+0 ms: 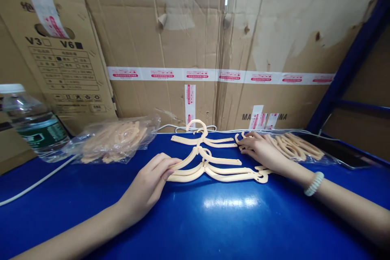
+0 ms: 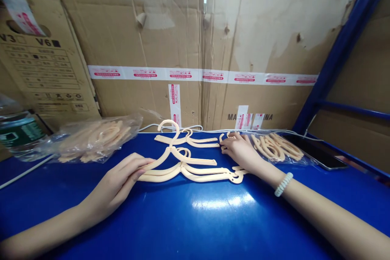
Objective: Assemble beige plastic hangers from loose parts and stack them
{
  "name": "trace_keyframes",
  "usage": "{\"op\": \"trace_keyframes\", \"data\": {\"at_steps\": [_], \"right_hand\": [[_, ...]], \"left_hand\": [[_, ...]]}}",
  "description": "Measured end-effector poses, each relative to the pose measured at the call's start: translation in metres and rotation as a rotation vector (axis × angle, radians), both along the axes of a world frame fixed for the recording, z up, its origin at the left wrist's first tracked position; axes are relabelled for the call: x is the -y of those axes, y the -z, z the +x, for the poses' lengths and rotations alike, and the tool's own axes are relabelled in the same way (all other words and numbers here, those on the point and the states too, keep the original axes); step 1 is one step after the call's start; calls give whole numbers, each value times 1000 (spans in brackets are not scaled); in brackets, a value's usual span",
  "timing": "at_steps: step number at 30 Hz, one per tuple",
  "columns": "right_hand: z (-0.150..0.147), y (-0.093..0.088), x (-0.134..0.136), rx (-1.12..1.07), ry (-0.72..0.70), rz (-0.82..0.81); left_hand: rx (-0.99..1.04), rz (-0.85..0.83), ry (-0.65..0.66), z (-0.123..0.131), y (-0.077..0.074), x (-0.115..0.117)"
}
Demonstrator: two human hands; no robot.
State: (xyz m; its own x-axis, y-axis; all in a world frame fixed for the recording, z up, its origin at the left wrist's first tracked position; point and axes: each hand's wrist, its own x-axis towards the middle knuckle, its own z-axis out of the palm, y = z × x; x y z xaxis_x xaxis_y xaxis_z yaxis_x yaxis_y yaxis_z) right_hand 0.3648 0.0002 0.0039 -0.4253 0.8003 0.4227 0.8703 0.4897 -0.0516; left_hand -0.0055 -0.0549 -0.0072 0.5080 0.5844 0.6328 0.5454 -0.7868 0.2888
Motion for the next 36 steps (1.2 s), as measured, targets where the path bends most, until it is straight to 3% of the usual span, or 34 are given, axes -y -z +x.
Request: {"op": "trace_keyframes", "data": {"at_steps": [9,11,14,17,21,25,31,36], "right_hand": [[0,-6,7,-48,-119,89],[-1,-8,12,-182,-112,129],[-3,-12,24,-592,-6,131],[-9,-18,39,-987,68,27],[-22,-21,54,-1316,11,-244],[-30,-17,57,-1416,33,-460],[-32,-10,58,-1573,18,-649],[-34,-11,61,-1526,-13,-832]], "left_hand": [[8,-5,-4,0,-2,2],[6,-4,5,0,-2,2],[-13,-20,12,0,-4,3],[-21,-38,11,0,-5,3],[1,-46,20,0,-4,3],[21,-47,19,-1,-2,3],[14,-75,23,0,-3,2],[14,-72,24,0,-4,3]]}}
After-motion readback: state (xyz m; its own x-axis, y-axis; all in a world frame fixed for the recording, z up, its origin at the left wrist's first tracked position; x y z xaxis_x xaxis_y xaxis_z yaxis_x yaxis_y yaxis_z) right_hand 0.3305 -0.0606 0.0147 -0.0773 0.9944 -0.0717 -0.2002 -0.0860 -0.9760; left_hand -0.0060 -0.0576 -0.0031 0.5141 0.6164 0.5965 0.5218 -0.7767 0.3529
